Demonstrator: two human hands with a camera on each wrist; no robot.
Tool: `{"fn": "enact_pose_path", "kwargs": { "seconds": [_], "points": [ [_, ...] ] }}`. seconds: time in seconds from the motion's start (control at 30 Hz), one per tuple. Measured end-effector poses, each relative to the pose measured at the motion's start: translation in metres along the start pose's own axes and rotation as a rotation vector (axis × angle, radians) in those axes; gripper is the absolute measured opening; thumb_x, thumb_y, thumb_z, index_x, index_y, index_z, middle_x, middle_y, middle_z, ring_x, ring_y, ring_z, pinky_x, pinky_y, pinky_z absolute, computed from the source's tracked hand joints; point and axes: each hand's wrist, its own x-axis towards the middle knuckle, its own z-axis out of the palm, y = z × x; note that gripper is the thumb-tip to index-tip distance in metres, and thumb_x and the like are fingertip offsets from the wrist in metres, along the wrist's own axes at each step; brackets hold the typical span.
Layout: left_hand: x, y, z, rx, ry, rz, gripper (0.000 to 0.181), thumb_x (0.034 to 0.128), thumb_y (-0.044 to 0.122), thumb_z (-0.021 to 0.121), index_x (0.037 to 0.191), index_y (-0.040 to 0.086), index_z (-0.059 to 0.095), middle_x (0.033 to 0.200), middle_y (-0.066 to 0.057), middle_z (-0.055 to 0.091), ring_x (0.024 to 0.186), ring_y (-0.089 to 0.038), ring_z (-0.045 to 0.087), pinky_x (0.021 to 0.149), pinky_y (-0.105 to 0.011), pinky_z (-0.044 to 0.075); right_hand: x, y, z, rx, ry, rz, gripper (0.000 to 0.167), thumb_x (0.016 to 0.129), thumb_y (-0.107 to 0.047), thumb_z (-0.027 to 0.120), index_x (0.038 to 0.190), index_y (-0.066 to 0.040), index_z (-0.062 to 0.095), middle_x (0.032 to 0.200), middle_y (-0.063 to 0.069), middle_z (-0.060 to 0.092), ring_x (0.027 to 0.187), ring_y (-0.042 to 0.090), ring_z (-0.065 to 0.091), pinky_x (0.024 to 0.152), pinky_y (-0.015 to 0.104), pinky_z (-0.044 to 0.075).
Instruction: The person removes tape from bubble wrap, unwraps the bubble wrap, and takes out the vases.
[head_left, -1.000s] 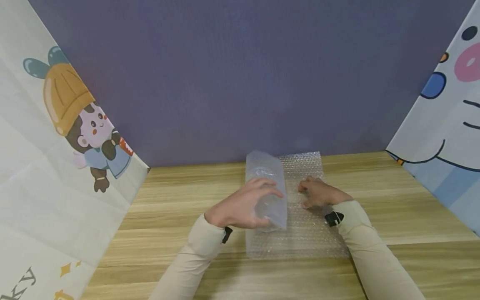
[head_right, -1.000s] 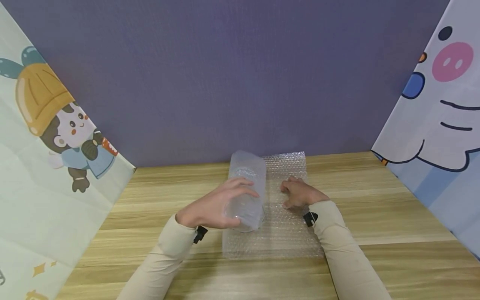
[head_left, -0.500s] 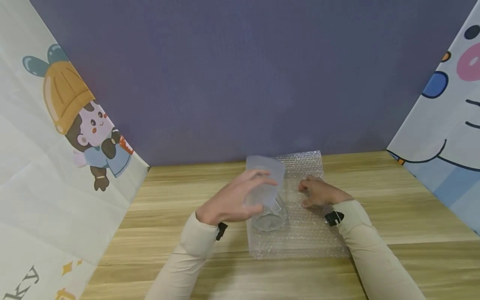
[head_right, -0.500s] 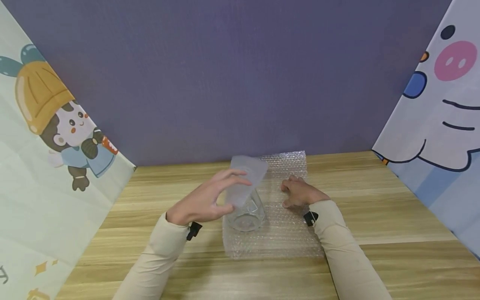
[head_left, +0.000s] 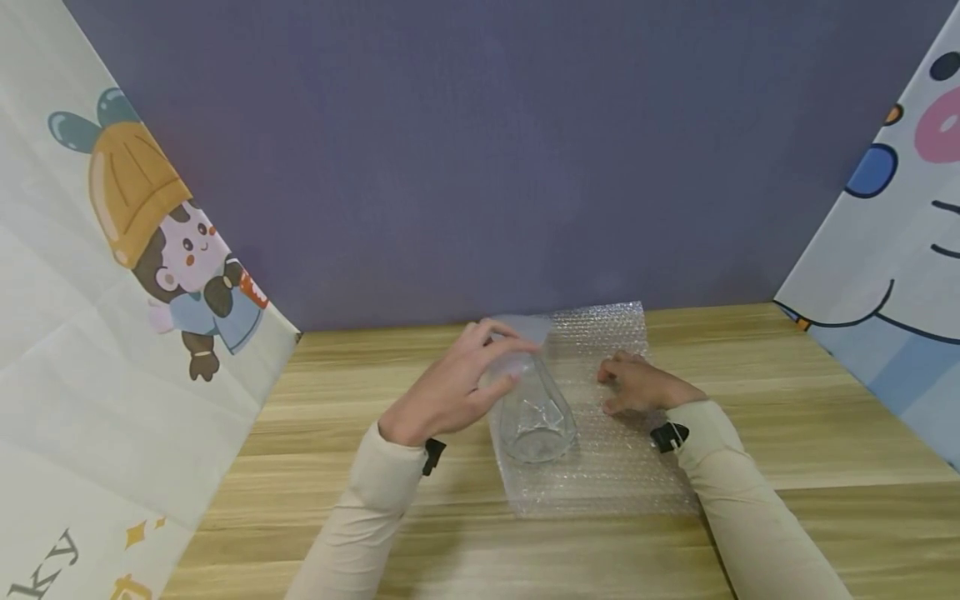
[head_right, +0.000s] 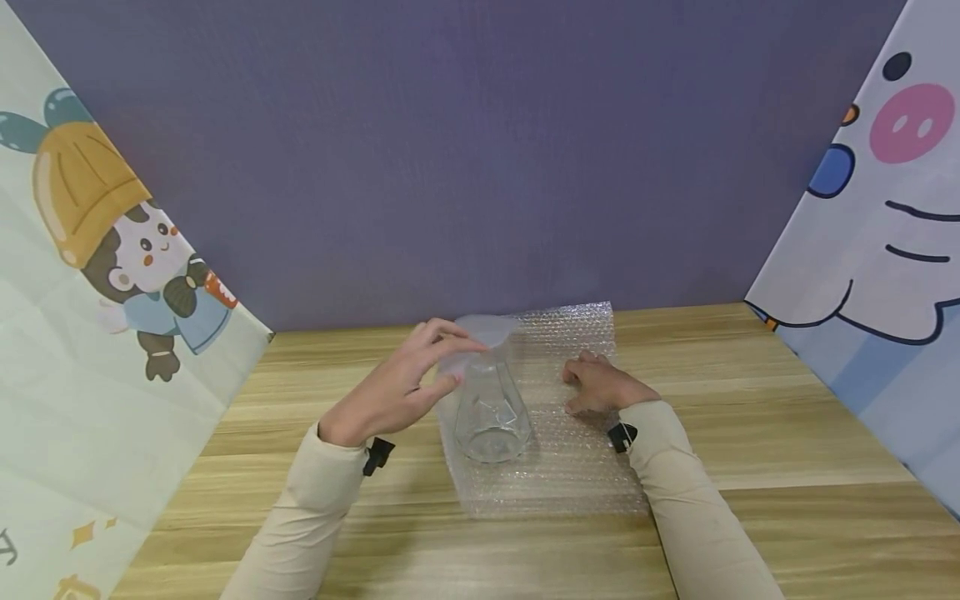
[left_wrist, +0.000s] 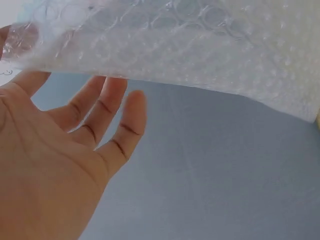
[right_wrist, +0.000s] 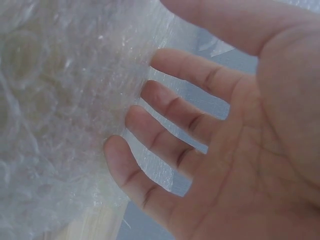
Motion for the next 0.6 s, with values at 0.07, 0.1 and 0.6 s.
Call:
{"fn": "enact_pose_path", "kwargs": {
  "seconds": [0.07,0.1,0.6],
  "points": [
    [-0.0006,0.0001,-0.0015,0.014,-0.008,-0.031,0.041,0.1043,0.024,0.052,0.144,0.035,0.057,0.141,0.003,0.047,0.113,-0.013,0.052,0.09,-0.036,0.052,0.0,0.0002,-0.0002,0.001,0.001,-0.006,0.038,0.089,-0.022,0.08,0.12,-0.004,0.064,0.121,0.015,0.057,0.12,0.041,0.052,0.102,0.06,0.045],
    [-0.0008,0.0002,-0.0021,0.02,-0.01,-0.044,0.043,0.1039,0.022,0.05,0.143,0.036,0.057,0.141,0.002,0.047,0.108,-0.013,0.052,0.087,-0.034,0.052,0.0,0.0004,-0.0001,0.002,0.002,-0.007,0.038,0.089,-0.022,0.079,0.12,-0.004,0.064,0.121,0.015,0.057,0.12,0.041,0.052,0.103,0.06,0.045],
    [-0.0032,-0.0031,-0.007,0.012,0.006,-0.168,0.026,0.091,0.023,0.05,0.111,0.034,0.063,0.124,0.011,0.048,0.081,-0.009,0.057,0.064,-0.027,0.05,-0.0021,0.0008,-0.0014,-0.024,0.052,-0.063,0.038,0.087,-0.021,0.08,0.115,-0.001,0.065,0.113,0.016,0.059,0.108,0.034,0.054,0.098,0.055,0.046]
  ]
}}
